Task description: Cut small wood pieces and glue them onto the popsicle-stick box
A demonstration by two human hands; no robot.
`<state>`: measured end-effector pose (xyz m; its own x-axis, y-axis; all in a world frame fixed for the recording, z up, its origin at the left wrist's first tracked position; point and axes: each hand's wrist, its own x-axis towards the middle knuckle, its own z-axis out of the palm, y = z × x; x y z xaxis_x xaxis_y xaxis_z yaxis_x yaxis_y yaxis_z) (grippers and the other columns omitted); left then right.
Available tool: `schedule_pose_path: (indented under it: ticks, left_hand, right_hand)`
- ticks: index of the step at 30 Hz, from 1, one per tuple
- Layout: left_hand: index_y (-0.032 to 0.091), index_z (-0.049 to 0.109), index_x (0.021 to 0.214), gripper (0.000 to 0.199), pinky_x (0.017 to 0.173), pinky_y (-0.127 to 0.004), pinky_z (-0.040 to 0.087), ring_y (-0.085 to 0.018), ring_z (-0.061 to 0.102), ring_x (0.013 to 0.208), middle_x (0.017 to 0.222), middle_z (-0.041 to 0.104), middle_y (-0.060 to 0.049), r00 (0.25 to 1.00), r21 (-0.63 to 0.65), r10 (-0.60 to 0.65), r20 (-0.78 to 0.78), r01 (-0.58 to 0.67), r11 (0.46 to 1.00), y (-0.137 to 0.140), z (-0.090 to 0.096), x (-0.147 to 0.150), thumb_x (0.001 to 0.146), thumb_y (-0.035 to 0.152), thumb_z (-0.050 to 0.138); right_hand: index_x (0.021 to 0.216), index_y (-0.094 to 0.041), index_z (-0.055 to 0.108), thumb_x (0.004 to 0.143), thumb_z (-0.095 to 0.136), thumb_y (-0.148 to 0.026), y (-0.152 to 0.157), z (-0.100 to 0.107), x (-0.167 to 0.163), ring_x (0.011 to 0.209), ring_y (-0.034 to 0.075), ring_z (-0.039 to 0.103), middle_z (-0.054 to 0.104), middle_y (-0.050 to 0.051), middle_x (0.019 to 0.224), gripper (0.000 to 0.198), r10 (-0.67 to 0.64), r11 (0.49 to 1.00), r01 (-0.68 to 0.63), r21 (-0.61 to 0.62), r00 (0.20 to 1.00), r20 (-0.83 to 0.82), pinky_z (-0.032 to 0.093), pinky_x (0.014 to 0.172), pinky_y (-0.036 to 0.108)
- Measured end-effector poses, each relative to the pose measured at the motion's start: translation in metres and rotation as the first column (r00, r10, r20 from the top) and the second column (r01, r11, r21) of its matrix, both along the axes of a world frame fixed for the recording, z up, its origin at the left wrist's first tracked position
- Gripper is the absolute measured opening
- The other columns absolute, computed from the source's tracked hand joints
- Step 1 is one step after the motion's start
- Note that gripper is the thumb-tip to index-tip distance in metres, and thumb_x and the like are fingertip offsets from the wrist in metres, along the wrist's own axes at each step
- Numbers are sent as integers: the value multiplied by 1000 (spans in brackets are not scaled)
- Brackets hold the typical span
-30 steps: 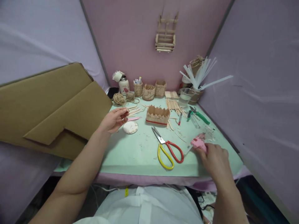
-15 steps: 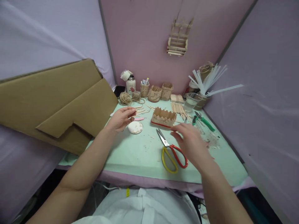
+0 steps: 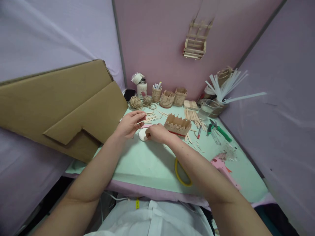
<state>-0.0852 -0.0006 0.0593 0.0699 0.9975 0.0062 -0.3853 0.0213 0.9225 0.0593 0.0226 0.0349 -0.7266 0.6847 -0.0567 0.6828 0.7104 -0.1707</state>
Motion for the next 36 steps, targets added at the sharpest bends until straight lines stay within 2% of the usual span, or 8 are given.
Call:
schedule_pose_path:
  ticks: [6, 11, 16, 23, 30, 33, 36]
  left_hand:
    - [16, 64, 73, 23, 60, -21, 37, -9, 52, 71, 73, 58, 0, 1000, 13, -2, 26, 2, 1000, 0, 0, 0, 59, 30, 75]
    - [16, 64, 72, 22, 59, -21, 36, -9, 52, 71, 72, 59, 0, 1000, 10, -12, 21, 12, 1000, -1, 0, 0, 59, 30, 74]
    - [16, 64, 72, 22, 59, -21, 35, -9, 52, 71, 72, 58, 0, 1000, -4, -4, 13, 4, 1000, -1, 1, 0, 58, 30, 75]
    - [17, 64, 72, 21, 60, -21, 36, -9, 52, 72, 73, 58, 1, 1000, -4, -7, 6, 7, 1000, 0, 1, 0, 59, 30, 74]
    - [16, 64, 72, 21, 59, -21, 36, -9, 52, 71, 72, 57, 0, 1000, -11, -7, -2, 7, 1000, 0, -1, 0, 59, 30, 74]
    - [17, 64, 71, 21, 59, -21, 36, -9, 52, 71, 71, 57, 0, 1000, -3, -12, 5, 12, 1000, 1, -1, 0, 60, 31, 74]
    - [17, 64, 72, 21, 61, -21, 37, -9, 52, 72, 72, 58, 0, 1000, 0, -18, 0, 18, 1000, 1, -1, -1, 60, 31, 74]
  right_hand:
    - [66, -17, 65, 69, 55, -17, 12, -11, -1, 61, 13, 49, 64, 4, 71, 10, 24, 999, -24, -46, 1000, -7, 24, 56, 24]
    - [78, -16, 65, 69, 52, -13, 10, -10, -5, 66, 12, 48, 64, 4, 81, 16, 77, 995, -82, -56, 992, -97, 25, 57, 22]
    - [61, -15, 60, 65, 49, -10, 12, -12, -13, 57, 9, 40, 56, 0, 62, 13, 157, 978, -175, -115, 976, -150, 25, 54, 22]
    - [52, -15, 52, 59, 44, -5, 12, -10, -16, 53, 8, 33, 46, -4, 53, 14, 171, 961, -209, -180, 963, -208, 23, 52, 23]
    - [50, -16, 47, 56, 47, -4, 10, -11, -16, 56, 10, 34, 46, -3, 55, 13, 87, 961, -156, -228, 954, -287, 23, 54, 24]
    - [54, -16, 49, 57, 49, -5, 12, -15, -8, 56, 9, 35, 47, -3, 57, 11, -4, 963, -93, -253, 935, -355, 24, 55, 23]
    - [62, -17, 53, 62, 51, -10, 11, -13, 5, 56, 9, 38, 51, -4, 59, 7, -132, 956, -8, -294, 883, -451, 27, 57, 23]
